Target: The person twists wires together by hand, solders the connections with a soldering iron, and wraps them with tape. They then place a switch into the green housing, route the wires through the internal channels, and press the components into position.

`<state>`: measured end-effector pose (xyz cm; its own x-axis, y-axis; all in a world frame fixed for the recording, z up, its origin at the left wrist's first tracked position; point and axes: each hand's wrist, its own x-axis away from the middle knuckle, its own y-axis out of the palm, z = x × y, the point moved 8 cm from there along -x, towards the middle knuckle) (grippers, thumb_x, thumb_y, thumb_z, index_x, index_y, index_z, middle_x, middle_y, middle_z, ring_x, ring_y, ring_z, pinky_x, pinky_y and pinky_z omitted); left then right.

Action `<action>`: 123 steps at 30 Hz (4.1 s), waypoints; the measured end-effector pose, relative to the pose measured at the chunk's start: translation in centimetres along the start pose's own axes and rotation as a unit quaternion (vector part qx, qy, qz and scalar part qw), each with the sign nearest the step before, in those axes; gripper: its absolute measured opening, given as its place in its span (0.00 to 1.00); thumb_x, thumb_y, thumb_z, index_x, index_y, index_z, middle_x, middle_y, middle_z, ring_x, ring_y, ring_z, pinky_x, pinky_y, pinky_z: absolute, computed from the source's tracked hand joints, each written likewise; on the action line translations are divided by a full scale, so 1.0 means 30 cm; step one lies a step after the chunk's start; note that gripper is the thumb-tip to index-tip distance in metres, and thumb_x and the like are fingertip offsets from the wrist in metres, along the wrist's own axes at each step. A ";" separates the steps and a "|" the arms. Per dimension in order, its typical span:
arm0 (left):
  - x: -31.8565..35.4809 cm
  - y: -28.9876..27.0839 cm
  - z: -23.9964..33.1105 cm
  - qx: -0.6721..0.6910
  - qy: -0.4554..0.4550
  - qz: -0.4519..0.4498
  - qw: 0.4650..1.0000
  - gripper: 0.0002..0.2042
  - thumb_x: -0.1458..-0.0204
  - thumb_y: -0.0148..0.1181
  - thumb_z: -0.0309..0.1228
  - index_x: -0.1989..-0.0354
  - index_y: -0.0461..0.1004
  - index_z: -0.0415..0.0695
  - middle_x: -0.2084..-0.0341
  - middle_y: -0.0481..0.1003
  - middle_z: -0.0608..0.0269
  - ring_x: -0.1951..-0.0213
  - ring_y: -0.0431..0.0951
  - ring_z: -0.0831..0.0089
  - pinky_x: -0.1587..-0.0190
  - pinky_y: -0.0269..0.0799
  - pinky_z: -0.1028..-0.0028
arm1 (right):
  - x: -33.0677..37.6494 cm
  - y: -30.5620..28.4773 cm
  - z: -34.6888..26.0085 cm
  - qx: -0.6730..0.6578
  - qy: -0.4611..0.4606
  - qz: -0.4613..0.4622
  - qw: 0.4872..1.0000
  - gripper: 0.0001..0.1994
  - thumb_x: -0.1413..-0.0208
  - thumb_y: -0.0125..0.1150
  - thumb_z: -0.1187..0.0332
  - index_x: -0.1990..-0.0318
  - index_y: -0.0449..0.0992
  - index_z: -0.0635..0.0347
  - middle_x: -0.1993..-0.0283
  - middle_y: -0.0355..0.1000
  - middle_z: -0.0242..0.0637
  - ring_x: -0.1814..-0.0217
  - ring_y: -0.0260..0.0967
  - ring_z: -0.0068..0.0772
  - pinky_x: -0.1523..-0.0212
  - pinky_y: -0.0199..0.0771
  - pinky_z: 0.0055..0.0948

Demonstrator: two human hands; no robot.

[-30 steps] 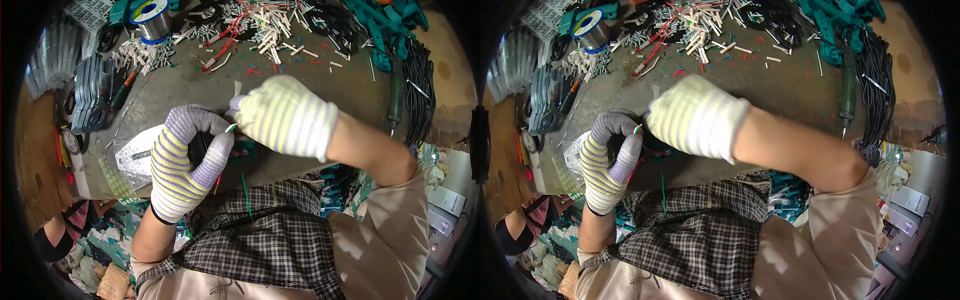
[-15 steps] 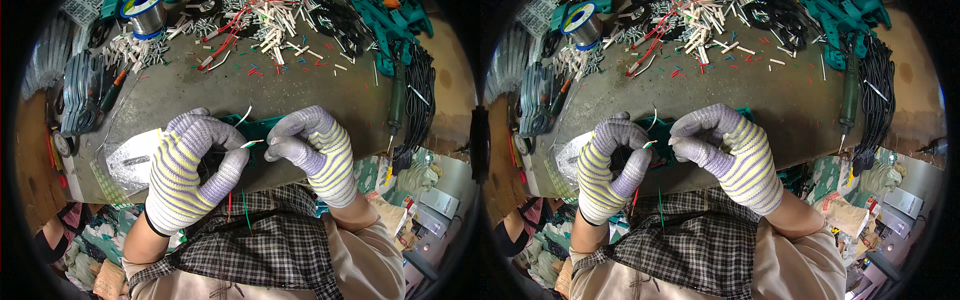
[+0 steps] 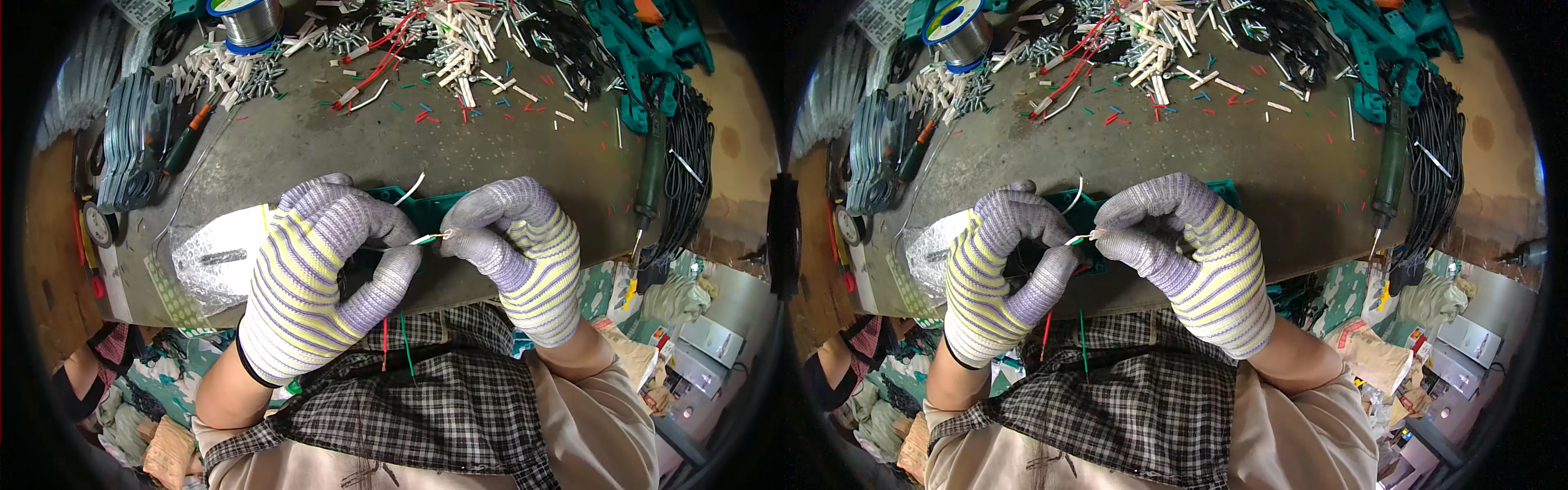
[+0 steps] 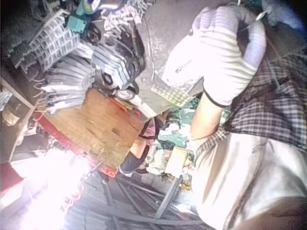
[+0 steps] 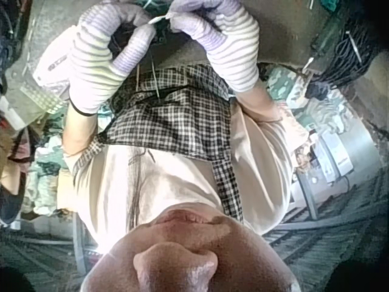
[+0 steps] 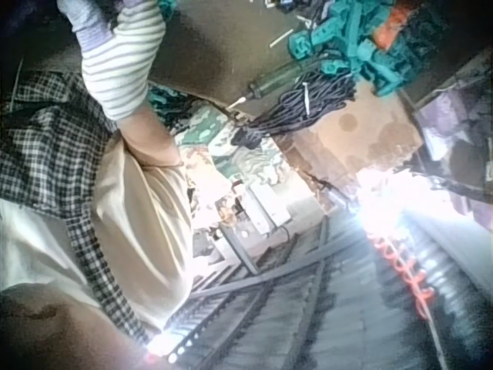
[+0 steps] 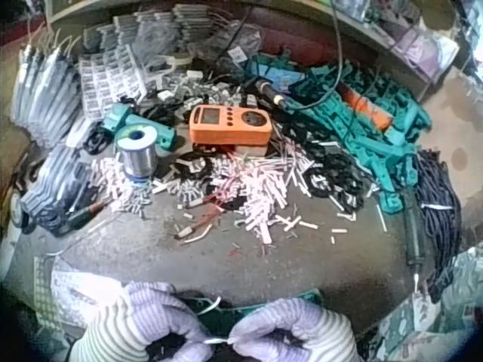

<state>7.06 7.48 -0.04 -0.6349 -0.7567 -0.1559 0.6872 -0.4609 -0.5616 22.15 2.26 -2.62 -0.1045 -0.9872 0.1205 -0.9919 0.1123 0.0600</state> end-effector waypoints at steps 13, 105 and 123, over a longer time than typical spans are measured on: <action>0.008 -0.014 -0.003 0.001 0.036 0.002 0.999 0.09 0.55 0.69 0.29 0.68 0.76 0.41 0.71 0.76 0.60 0.65 0.77 0.65 0.47 0.67 0.64 | -0.038 0.097 -0.196 0.415 -0.225 -0.117 0.874 0.11 0.58 0.71 0.72 0.63 0.82 0.55 0.66 0.78 0.35 0.66 0.76 0.31 0.67 0.77 0.28; 0.036 0.212 0.182 0.239 -0.098 -0.040 0.965 0.17 0.44 0.54 0.22 0.45 0.71 0.39 0.61 0.78 0.52 0.62 0.82 0.67 0.61 0.77 0.75 | 0.122 -0.139 -0.091 -0.102 -0.046 0.133 0.985 0.05 0.39 0.56 0.70 0.59 0.71 0.60 0.62 0.76 0.38 0.54 0.72 0.25 0.51 0.71 0.26; -0.122 -0.148 0.257 -0.274 0.085 -0.053 0.956 0.07 0.52 0.61 0.26 0.64 0.78 0.40 0.66 0.78 0.57 0.64 0.77 0.64 0.58 0.72 0.68 | 0.116 -0.145 -0.001 -0.186 0.162 0.096 0.964 0.07 0.39 0.53 0.73 0.55 0.69 0.61 0.74 0.65 0.32 0.84 0.58 0.19 0.82 0.58 0.21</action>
<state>9.07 8.72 9.29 -0.7715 -0.6108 -0.1778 0.3565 -0.1836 -0.9161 26.11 -1.65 -2.44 -0.1950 -0.8640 0.4642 -0.8561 0.3809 0.3493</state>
